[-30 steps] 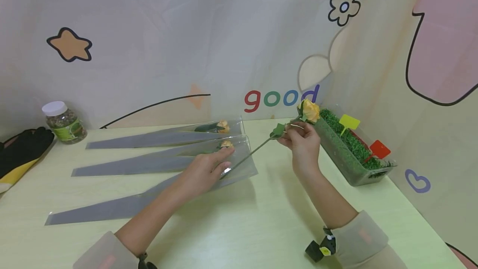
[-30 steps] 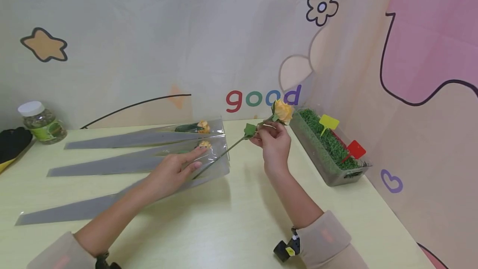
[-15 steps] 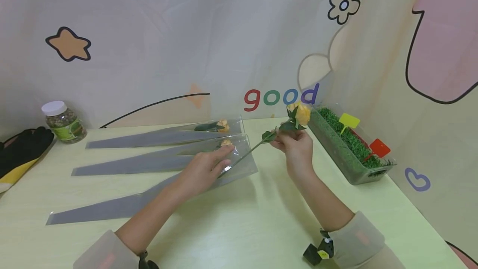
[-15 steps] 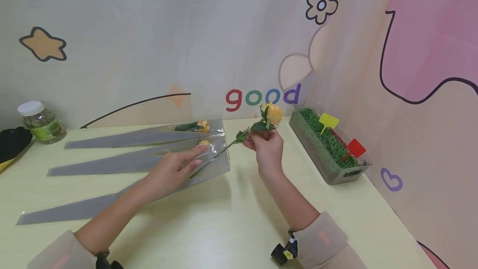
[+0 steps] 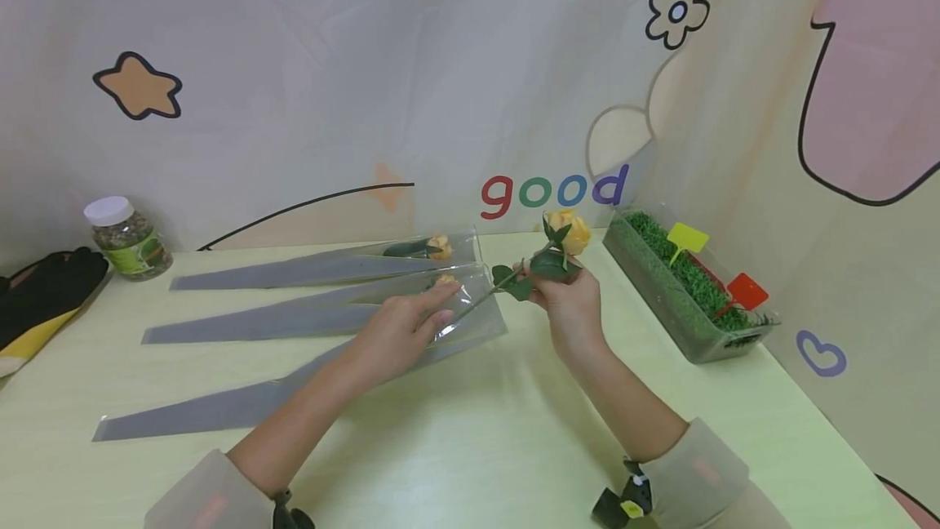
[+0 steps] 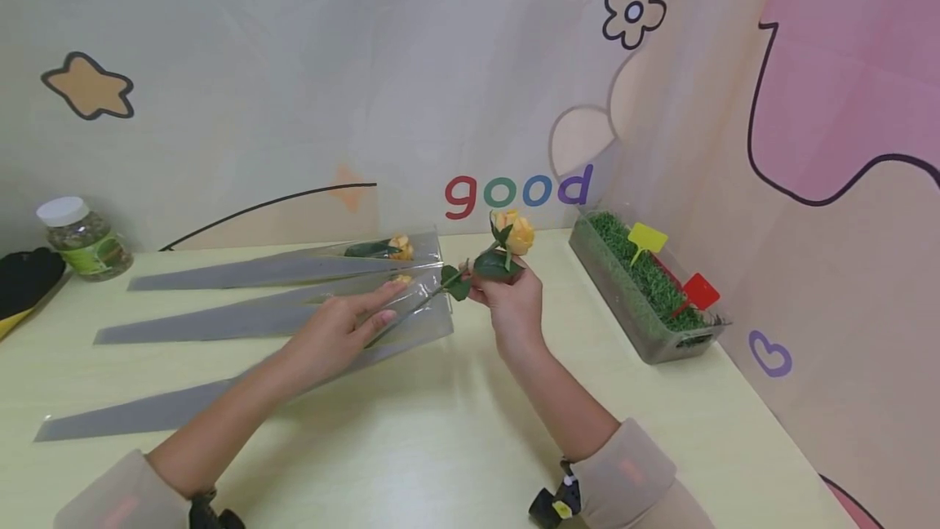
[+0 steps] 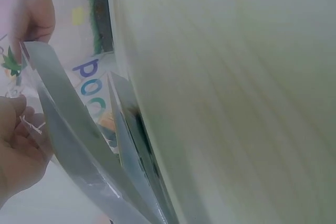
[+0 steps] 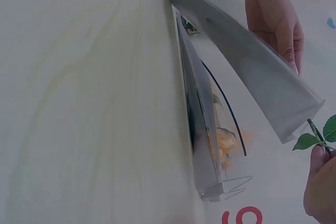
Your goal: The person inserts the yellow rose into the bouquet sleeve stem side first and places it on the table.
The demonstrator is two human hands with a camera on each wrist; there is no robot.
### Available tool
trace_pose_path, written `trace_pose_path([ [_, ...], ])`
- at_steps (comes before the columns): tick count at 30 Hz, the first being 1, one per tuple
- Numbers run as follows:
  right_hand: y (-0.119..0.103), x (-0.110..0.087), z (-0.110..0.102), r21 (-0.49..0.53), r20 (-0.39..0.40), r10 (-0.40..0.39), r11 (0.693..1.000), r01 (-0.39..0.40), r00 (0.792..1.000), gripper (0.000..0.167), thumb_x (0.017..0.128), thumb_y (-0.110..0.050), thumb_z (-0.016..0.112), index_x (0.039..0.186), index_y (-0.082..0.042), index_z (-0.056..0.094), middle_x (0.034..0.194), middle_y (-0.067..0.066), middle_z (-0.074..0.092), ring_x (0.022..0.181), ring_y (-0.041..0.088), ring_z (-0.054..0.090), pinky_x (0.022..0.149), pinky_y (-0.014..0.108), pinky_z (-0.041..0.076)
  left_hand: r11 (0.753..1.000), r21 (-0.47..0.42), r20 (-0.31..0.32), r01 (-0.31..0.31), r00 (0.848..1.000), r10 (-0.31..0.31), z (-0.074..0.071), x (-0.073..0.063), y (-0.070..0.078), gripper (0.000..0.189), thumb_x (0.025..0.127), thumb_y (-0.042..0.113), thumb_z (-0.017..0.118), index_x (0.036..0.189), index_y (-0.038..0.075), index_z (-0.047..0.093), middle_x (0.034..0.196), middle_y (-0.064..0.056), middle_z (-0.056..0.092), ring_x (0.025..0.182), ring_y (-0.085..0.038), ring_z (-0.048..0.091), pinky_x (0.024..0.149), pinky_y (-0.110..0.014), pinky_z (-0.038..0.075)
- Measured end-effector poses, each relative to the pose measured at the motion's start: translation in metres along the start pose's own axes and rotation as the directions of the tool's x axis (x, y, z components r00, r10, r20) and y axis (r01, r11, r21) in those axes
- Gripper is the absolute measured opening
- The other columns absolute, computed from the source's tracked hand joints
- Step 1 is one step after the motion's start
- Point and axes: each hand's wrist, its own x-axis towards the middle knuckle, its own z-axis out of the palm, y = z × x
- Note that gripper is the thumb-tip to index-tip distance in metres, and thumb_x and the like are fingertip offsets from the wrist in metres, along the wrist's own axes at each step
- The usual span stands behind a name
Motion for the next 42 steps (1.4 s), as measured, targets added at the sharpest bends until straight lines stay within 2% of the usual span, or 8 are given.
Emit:
trace_pose_path([
  [9,0.004,-0.007,0.006,-0.012,0.036,-0.009,1.000,0.009,0.999,0.012,0.086,-0.001,0.064,0.095,0.003,0.057,0.085,0.005,0.067,0.087,0.017,0.066,0.081,0.030,0.051,1.000,-0.017,0.000,0.001,1.000,-0.001,-0.001,0.001,0.002,0.044,0.095,0.015,0.054,0.137,0.008,0.046,0.138,-0.012,0.041,0.128,-0.020,0.036,0.101,-0.039,0.034],
  [19,0.004,-0.008,0.010,0.016,0.045,0.055,0.998,-0.055,0.997,0.019,0.087,0.001,0.062,0.104,0.005,0.055,0.096,0.010,0.064,0.089,0.017,0.065,0.084,0.029,0.049,0.999,-0.026,0.012,0.025,1.000,-0.024,-0.002,0.002,0.004,0.043,0.096,0.017,0.052,0.138,0.011,0.045,0.140,-0.010,0.039,0.128,-0.019,0.037,0.101,-0.039,0.035],
  [26,0.004,-0.009,0.011,-0.016,0.066,0.052,0.999,-0.051,0.996,0.015,0.089,-0.001,0.059,0.103,0.006,0.057,0.088,0.008,0.064,0.086,0.018,0.064,0.086,0.029,0.048,0.999,-0.023,0.014,0.035,0.999,-0.035,-0.003,0.002,0.004,0.044,0.096,0.019,0.051,0.139,0.013,0.044,0.141,-0.007,0.038,0.127,-0.019,0.038,0.101,-0.038,0.035],
  [34,0.004,-0.003,0.010,-0.034,0.061,0.070,0.997,-0.069,0.996,0.022,0.087,-0.001,0.063,0.107,0.006,0.055,0.103,0.013,0.061,0.093,0.018,0.063,0.087,0.028,0.047,0.999,-0.031,0.013,0.041,0.999,-0.041,-0.005,0.000,0.004,0.045,0.096,0.020,0.051,0.140,0.014,0.043,0.141,-0.008,0.038,0.126,-0.021,0.039,0.100,-0.040,0.035],
  [42,0.004,0.002,0.008,0.020,0.082,0.099,0.995,-0.101,0.992,0.022,0.088,0.001,0.060,0.108,0.005,0.053,0.104,0.010,0.056,0.092,0.017,0.061,0.090,0.028,0.045,0.996,-0.069,0.042,0.064,0.997,-0.061,-0.008,-0.002,0.004,0.046,0.096,0.023,0.051,0.141,0.019,0.041,0.142,-0.006,0.036,0.126,-0.022,0.039,0.100,-0.041,0.036],
])
